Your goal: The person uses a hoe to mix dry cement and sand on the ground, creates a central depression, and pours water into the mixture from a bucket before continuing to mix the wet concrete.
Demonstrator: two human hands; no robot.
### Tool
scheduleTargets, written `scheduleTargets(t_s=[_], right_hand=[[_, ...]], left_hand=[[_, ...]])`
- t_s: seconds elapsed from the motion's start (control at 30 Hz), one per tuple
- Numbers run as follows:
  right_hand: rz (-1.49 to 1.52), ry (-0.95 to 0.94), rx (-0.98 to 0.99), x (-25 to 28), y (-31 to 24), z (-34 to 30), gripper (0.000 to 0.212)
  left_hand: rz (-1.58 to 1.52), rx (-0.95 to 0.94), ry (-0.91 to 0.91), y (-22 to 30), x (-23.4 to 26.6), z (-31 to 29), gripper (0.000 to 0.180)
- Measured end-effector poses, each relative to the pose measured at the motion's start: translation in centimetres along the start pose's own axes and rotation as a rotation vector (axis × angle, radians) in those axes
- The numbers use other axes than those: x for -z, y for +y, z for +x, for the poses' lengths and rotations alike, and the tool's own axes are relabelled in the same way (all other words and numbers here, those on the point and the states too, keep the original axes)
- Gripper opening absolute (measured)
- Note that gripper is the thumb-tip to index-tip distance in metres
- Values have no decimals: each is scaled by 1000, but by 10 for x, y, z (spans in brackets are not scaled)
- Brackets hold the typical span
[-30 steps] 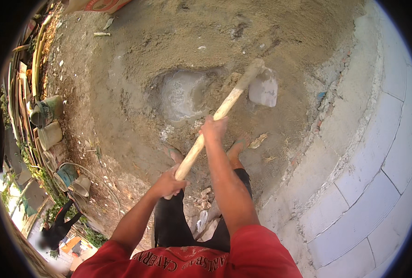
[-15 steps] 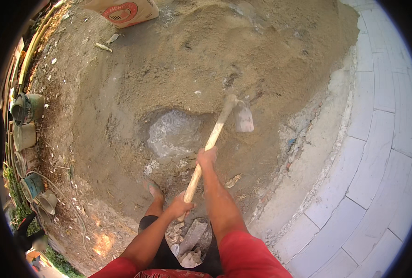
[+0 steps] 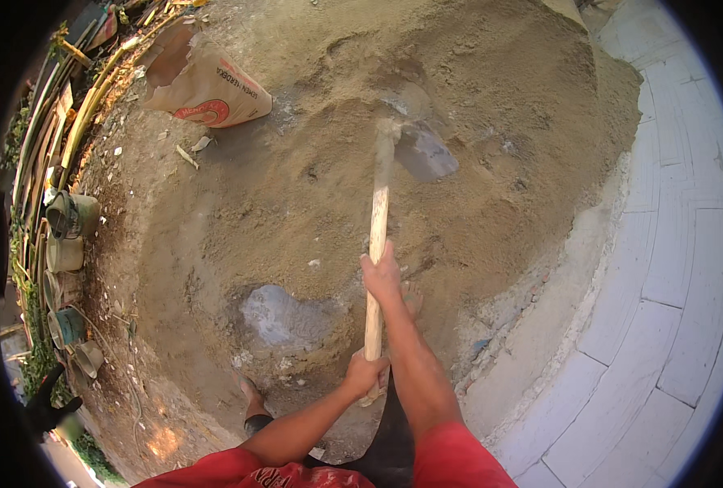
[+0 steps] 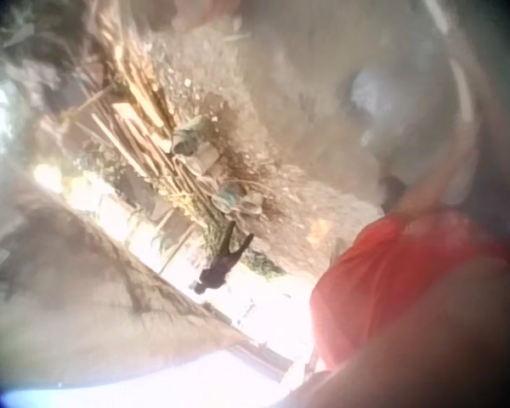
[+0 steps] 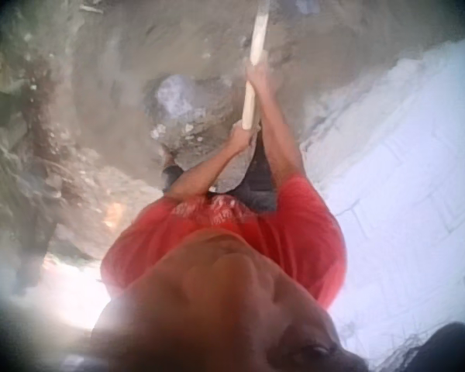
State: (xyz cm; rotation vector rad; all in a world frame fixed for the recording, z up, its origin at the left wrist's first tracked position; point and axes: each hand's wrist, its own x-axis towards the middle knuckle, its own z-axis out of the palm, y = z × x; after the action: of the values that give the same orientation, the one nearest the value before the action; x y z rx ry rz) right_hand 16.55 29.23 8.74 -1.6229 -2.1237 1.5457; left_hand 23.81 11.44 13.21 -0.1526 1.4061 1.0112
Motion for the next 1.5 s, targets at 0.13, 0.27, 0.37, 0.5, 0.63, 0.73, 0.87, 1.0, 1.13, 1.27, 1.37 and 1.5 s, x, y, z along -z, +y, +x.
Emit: scheduleTargets(t_s=[0.13, 0.27, 0.37, 0.5, 0.63, 0.73, 0.87, 1.0, 1.13, 1.27, 1.37, 1.5], right_hand=[[-384, -61, 111, 0, -36, 198, 57], [-632, -33, 163, 28, -35, 330, 42], [-731, -46, 139, 18, -18, 343, 39], [-646, -77, -14, 8, 29, 300, 40], [-508, -64, -45, 0, 50, 222, 41], [-109, -134, -252, -30, 76, 155, 40], [286, -185, -464, -97, 70, -9, 40], [174, -258, -447, -124, 26, -92, 48], [594, -445, -163, -148, -14, -3, 38], [686, -426, -13, -185, -65, 173, 28], [543, -404, 161, -248, -99, 271, 41], [279, -492, 283, -317, -90, 328, 52]], left_hand=[[-521, -124, 17, 93, -49, 173, 12], [-981, -42, -258, 174, -110, 258, 38], [-929, -7, -193, 161, -115, 265, 37], [-839, 29, -136, 133, -110, 248, 30], [-710, 151, -127, 79, -60, 176, 15], [-442, 177, -96, 69, 0, 97, 17], [-62, 301, -29, 23, 78, -39, 25], [-179, 354, 19, -53, 109, -102, 29], [201, 126, 359, -18, 107, -17, 41], [571, -151, 658, 77, 171, 162, 45], [675, -378, 839, 164, 244, 271, 38], [568, -403, 880, 216, 303, 365, 44]])
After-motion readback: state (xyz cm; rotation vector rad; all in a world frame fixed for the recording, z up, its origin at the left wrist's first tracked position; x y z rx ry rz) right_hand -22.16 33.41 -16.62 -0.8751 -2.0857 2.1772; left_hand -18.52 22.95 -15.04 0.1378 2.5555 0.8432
